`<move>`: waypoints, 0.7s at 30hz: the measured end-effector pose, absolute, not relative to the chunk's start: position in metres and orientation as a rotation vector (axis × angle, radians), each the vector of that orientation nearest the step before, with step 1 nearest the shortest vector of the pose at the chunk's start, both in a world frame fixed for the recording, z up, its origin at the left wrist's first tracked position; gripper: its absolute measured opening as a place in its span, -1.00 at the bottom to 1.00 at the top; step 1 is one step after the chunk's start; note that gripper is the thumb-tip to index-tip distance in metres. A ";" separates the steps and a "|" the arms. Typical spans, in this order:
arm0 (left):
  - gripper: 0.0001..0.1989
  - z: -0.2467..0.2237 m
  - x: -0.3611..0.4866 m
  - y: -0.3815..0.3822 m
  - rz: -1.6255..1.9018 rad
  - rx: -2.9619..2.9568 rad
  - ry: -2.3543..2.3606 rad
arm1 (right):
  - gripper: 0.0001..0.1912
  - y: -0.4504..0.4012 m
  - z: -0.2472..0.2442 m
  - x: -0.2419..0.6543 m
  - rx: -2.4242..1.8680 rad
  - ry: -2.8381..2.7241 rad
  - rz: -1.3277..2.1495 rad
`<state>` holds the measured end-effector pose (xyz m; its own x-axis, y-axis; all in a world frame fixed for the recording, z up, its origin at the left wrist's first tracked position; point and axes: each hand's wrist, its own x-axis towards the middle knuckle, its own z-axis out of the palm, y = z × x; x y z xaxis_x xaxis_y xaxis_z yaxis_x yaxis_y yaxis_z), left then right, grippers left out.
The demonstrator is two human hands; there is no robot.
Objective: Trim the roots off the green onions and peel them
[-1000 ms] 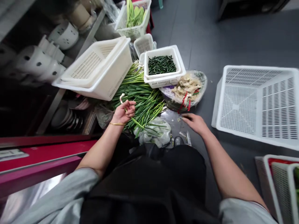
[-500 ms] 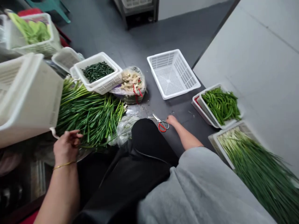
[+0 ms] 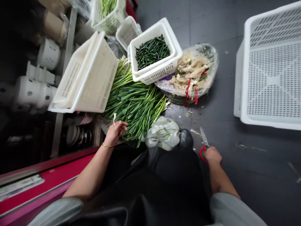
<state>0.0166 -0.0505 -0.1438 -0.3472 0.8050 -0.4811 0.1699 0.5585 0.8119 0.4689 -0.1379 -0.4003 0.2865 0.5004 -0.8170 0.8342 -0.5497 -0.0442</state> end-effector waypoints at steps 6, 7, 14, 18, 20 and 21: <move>-0.63 -0.136 0.031 -0.045 0.806 0.808 1.757 | -0.34 -0.129 -0.431 0.491 2.071 1.208 -1.151; -0.66 -0.134 0.037 -0.045 0.797 0.832 1.732 | -0.30 -0.119 -0.434 0.494 2.065 1.229 -1.152; -0.78 -0.092 0.049 -0.070 0.932 1.187 1.471 | -0.24 0.008 -0.366 0.468 1.930 1.752 -1.251; -0.78 -0.052 0.039 -0.107 0.883 1.218 1.209 | -0.36 0.051 -0.246 0.371 1.559 2.177 -1.301; -0.80 -0.035 0.024 -0.121 0.889 1.255 1.060 | -0.50 0.055 -0.190 0.293 1.293 2.283 -1.310; -0.80 -0.029 0.014 -0.127 0.904 1.261 1.001 | -0.53 0.052 -0.167 0.249 1.175 2.334 -1.297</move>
<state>0.0138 -0.1269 -0.0289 0.3205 0.9423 -0.0964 -0.0002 0.1018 0.9948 0.2491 0.0521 -0.1670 -0.6545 0.5379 -0.5313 0.7352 0.2890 -0.6132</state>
